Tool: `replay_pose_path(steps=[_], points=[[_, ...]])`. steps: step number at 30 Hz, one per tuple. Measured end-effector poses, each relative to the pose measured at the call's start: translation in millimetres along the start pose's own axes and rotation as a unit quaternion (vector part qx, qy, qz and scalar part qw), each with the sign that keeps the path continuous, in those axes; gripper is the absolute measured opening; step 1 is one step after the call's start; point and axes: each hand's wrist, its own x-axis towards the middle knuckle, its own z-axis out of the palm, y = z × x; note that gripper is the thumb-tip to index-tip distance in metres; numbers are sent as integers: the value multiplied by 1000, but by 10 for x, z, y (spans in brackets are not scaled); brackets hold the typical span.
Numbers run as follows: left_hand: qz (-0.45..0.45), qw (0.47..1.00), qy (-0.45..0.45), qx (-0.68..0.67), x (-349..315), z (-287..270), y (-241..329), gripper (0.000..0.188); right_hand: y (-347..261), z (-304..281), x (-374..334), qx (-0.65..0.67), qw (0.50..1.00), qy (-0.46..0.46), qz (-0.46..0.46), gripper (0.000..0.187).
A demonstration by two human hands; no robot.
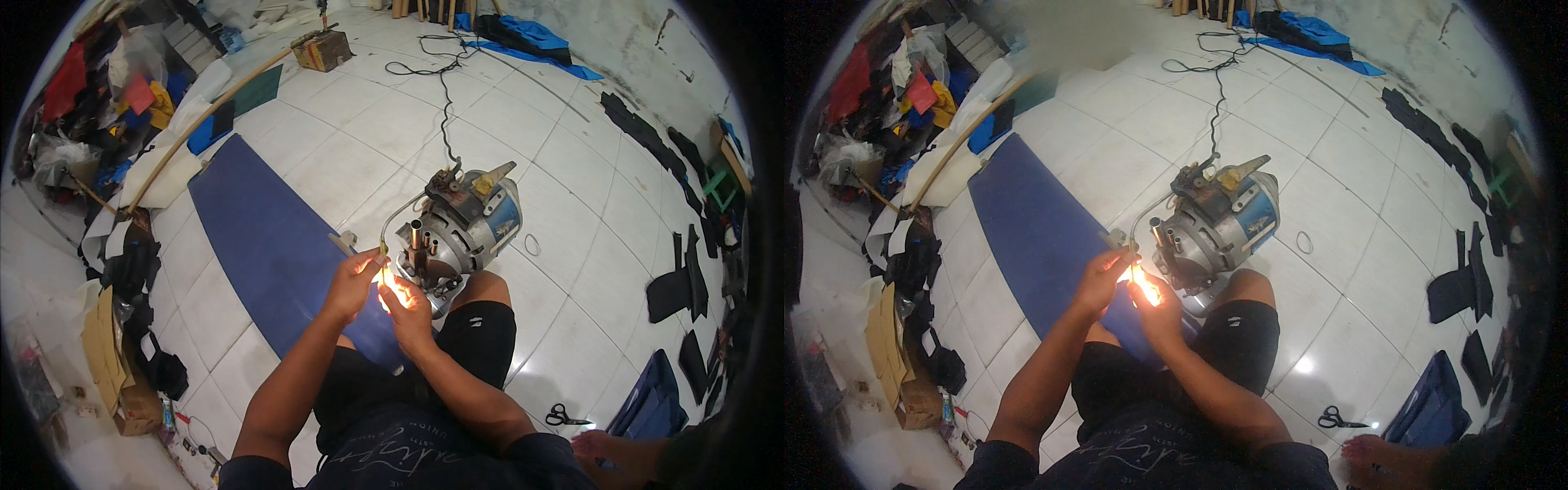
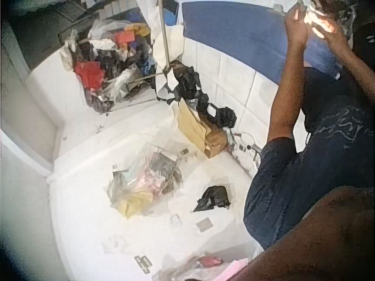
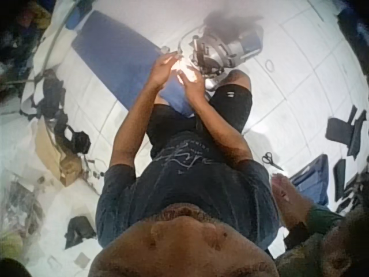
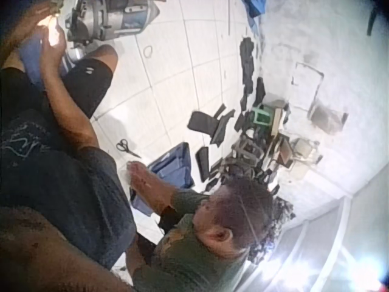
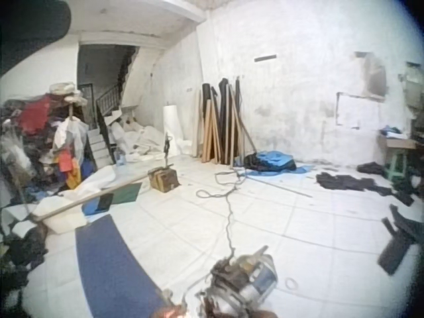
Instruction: The person threads a sewing machine and adjusts its internal mechanisms using a small tool, handling thread and fabric pieces in a workspace.
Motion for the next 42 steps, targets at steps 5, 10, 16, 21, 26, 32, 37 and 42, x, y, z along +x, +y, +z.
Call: replay_pose_path(steps=[5, 10, 16, 21, 26, 32, 37, 42], points=[[-38, 997, -17, -63, 36, -26, -9, 29, -138, 34, -49, 38, 999, -13, 8, 40], [-84, 994, 4, -76, 1, 12, 194, 28, -241, 52, -47, 63, 998, -22, 15, 38], [-78, 997, 14, -25, 0, -26, 328, 27, -477, 135, -128, 96, 991, -33, 85, 41], [-47, 999, 15, -12, 103, -48, 190, 27, -579, 112, -113, 32, 998, -28, 43, 46], [-5, 988, 60, 143, 211, -122, -126, 19, -436, 59, -75, 23, 1000, -5, 9, 51], [-27, 999, 12, 16, 26, -126, 198, 23, -395, 240, -116, -32, 999, 21, -18, 44], [-29, 997, 4, -73, 80, -97, 31, 25, -348, 228, -100, 18, 999, 28, -24, 48], [-96, 992, -8, -88, 141, -134, 150, 33, -489, 287, -115, 26, 998, 25, -48, 38]])
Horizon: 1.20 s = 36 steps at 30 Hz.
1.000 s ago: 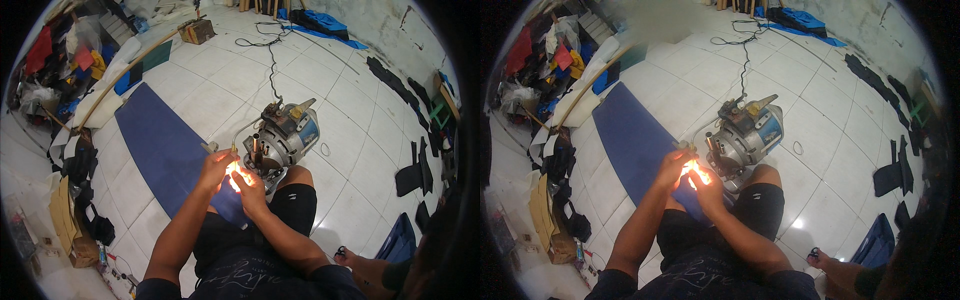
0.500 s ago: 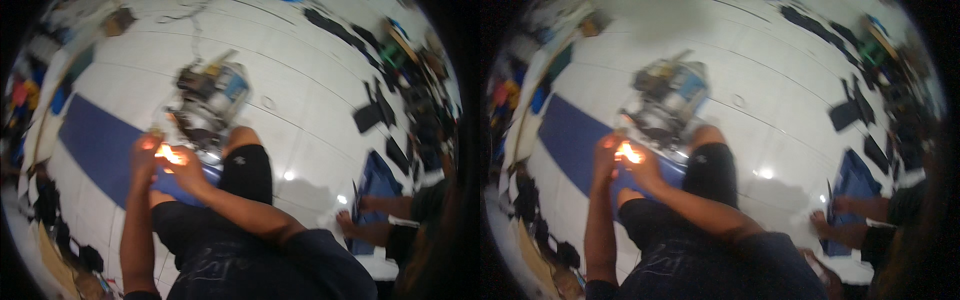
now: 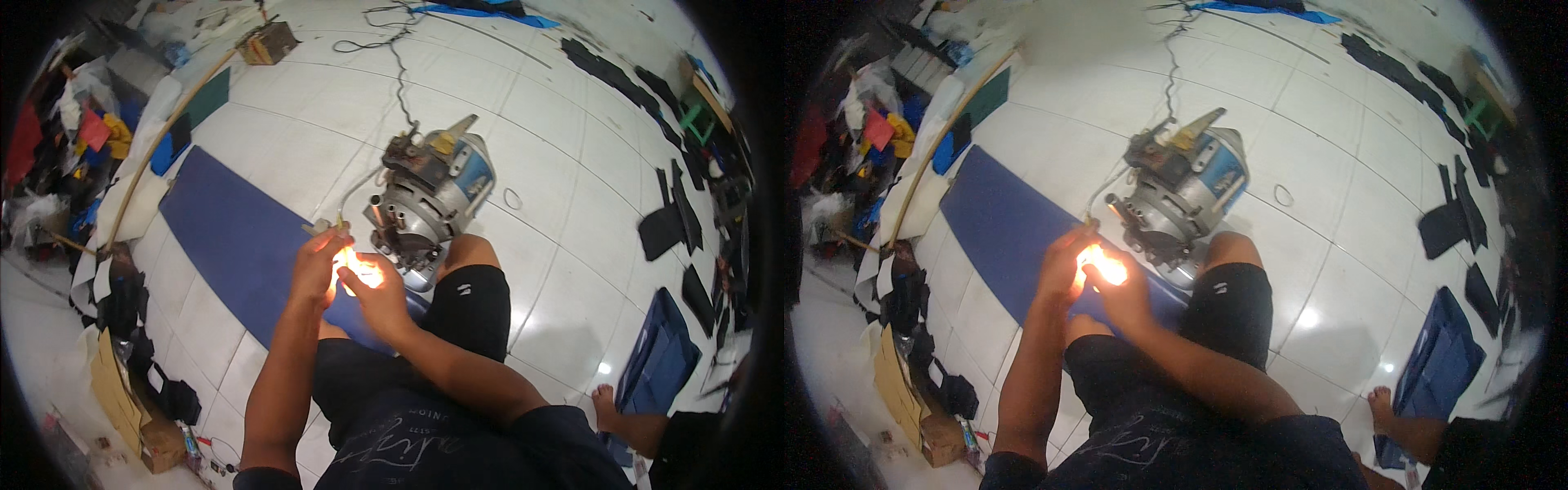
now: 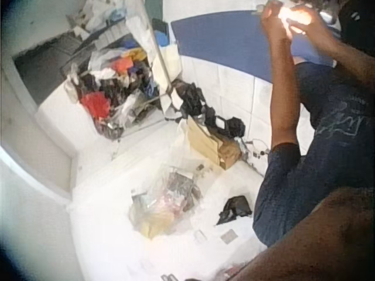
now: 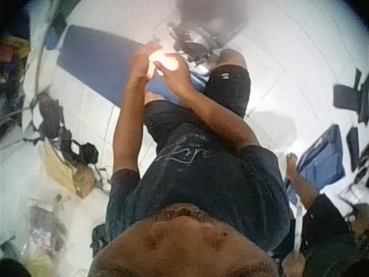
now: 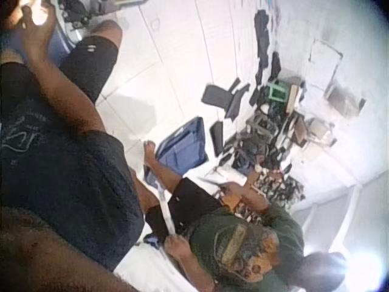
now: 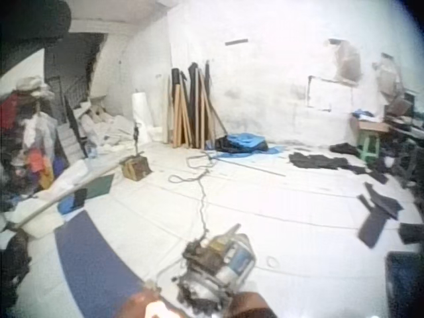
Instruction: The person threads a sewing machine and adjusts its internal mechanisms using a small tool, handling thread and fabric pieces in a workspace.
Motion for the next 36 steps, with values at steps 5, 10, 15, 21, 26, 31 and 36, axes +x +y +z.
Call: replay_pose_path(steps=[5, 10, 15, 21, 26, 31, 36], points=[[-36, 999, 2, -14, -46, 27, 146, 35, -279, -14, -67, -11, 997, -15, 71, 41], [-59, 997, -32, -40, 1, -60, 163, 34, -246, 0, -84, -6, 998, -30, 62, 40], [-58, 998, -28, 22, 42, -73, 242, 35, 138, -114, 10, -17, 1000, 9, 22, 31], [-58, 995, -28, 74, 57, -122, 338, 33, 24, -135, 29, 17, 997, -18, 77, 24], [-61, 997, -43, 25, 99, -128, 340, 22, 114, -58, 141, 11, 1000, -24, -6, 22], [-57, 993, -93, 31, 133, -138, 331, 21, 108, -13, 319, 49, 998, -48, 3, 22], [-39, 995, -76, 46, 81, -90, 371, 24, -5, 86, 369, 148, 985, -64, 67, 21]])
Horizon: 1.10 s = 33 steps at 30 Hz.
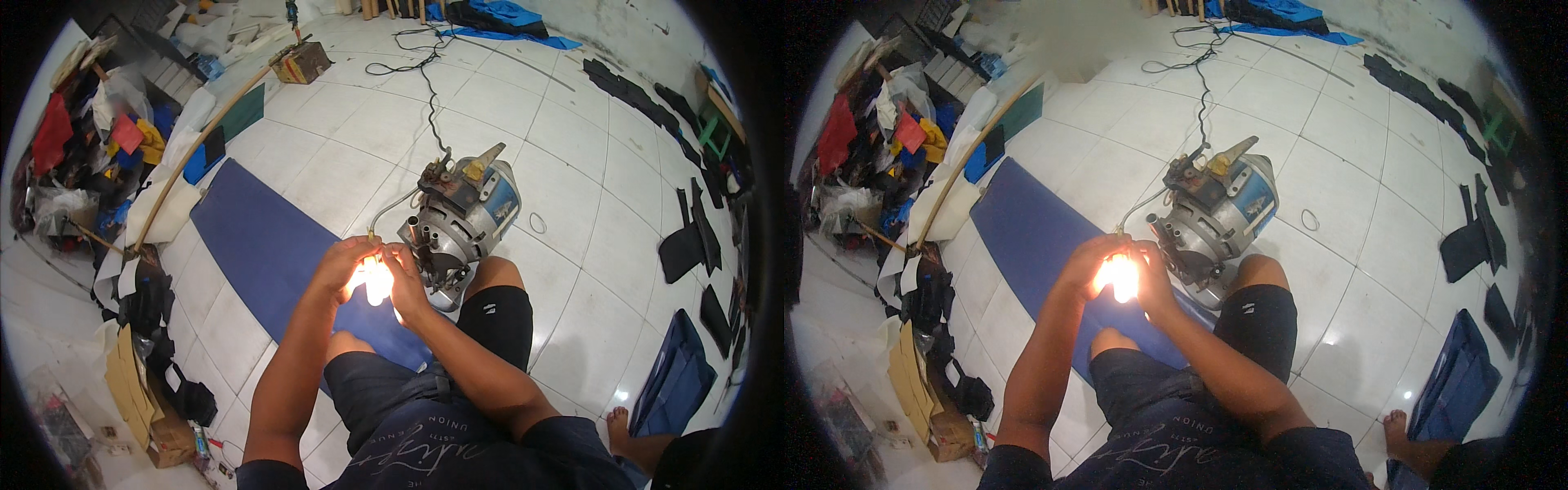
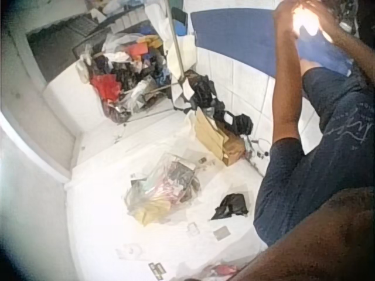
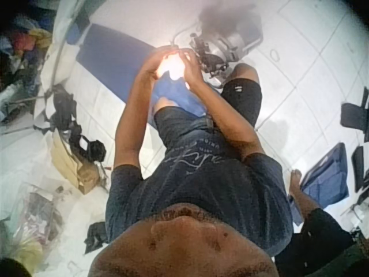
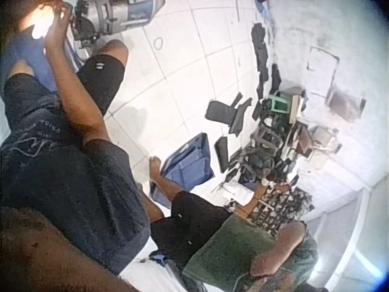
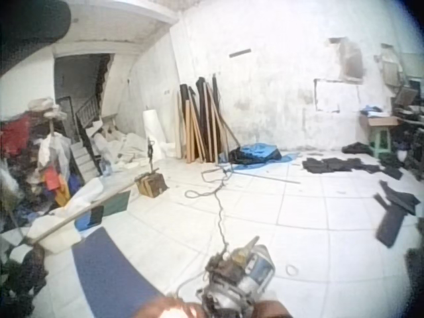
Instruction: The person threads a sewing machine and adjusts its internal mechanisms using a small tool, handling thread and fabric pieces in a workspace.
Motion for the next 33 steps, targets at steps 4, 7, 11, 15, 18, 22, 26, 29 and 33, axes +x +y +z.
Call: replay_pose_path(steps=[4, 7, 11, 15, 18, 22, 26, 29, 33], points=[[19, 999, -36, 12, 45, -101, -66, 27, 127, 25, 125, 0, 1000, 3, -12, 21], [0, 999, -29, 37, -11, -51, 31, 28, 20, 91, 116, -54, 998, 24, 27, 23], [5, 997, 13, 71, -14, -6, 52, 31, 22, 111, 169, -51, 998, 38, 24, 24], [-10, 995, 37, 92, -15, -54, 58, 34, 26, 94, 154, 18, 1000, 10, 1, 23], [-19, 996, 11, 87, 15, -121, 39, 34, 11, 90, 151, 18, 1000, -13, -13, 22], [-19, 994, 22, 107, 30, -90, 56, 29, -1, 80, 158, -67, 997, 39, -26, 19], [-56, 992, 12, 111, 64, -137, 80, 31, 33, 89, 117, -116, 987, 67, -84, 21], [-42, 994, 21, 98, 25, -86, 102, 29, -83, 101, -36, -227, 964, 80, -115, 31], [-43, 996, 23, 75, -16, -70, 120, 28, -468, 138, -192, -345, 918, 51, -187, 28]])
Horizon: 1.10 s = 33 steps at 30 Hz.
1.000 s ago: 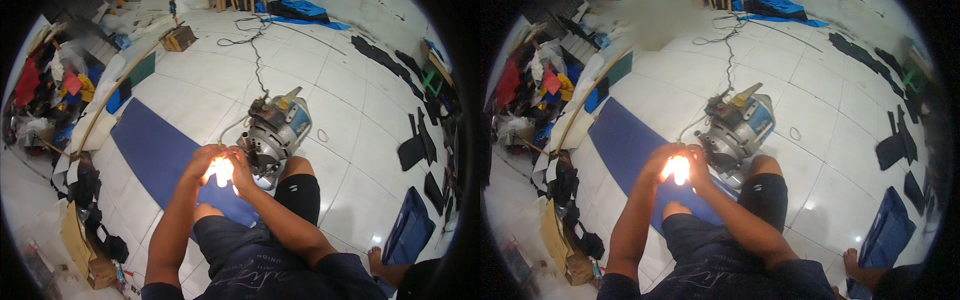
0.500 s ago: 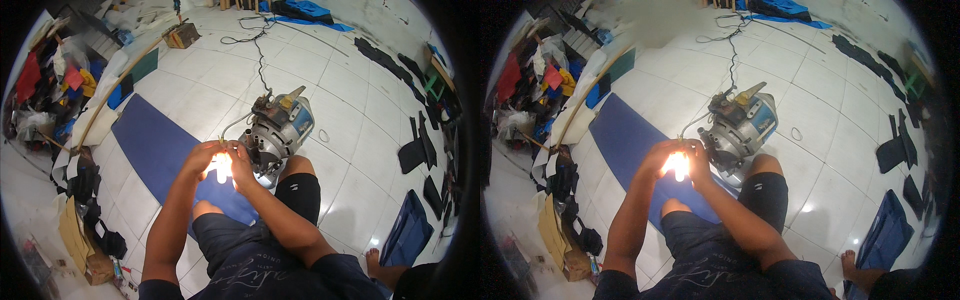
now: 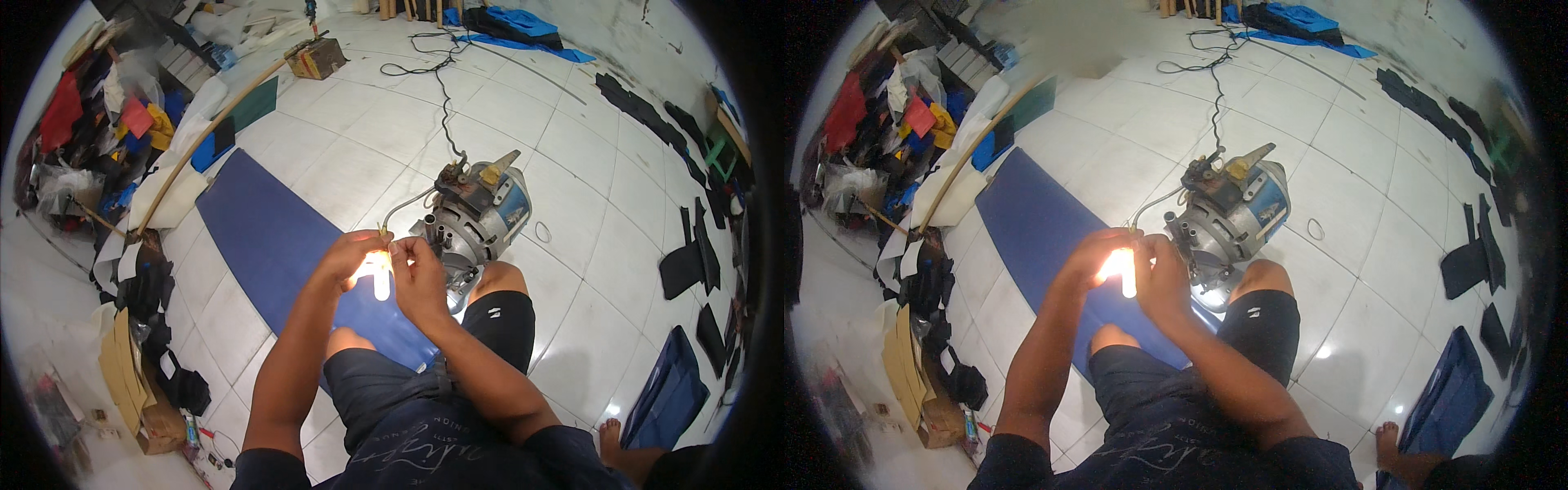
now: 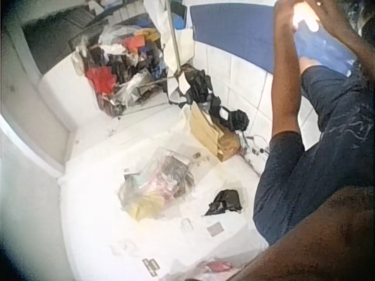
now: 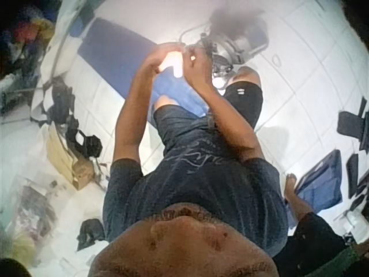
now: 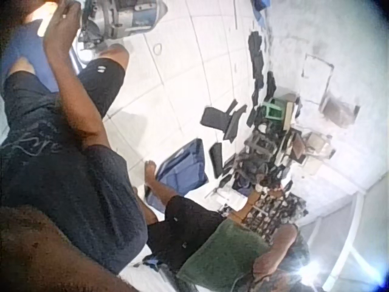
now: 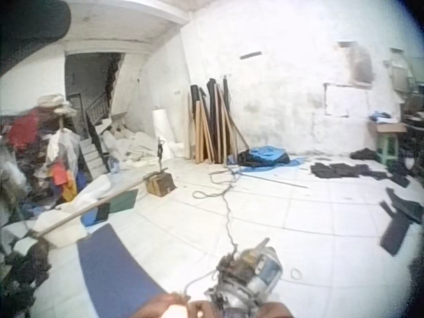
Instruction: The person threads a sewing machine and adjusts its internal mechanisms using a small tool, handling thread and fabric pieces in a workspace.
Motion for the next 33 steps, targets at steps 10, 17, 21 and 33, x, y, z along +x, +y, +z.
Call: replay_pose_path(steps=[10, 17, 21, 33], points=[[38, 990, -74, -111, -143, 53, 49, 31, -764, -467, 260, -345, 902, -85, -245, 9], [1, 980, -78, -182, 46, -13, -148, 30, -776, -316, 869, -522, 769, -121, -347, 8], [10, 983, -54, -177, 27, 13, -139, 28, -787, -160, 1269, -604, 710, -179, -315, 6], [24, 997, -15, -78, 110, -20, -192, 28, -1116, 192, 1573, -538, 733, -356, -214, 20]])
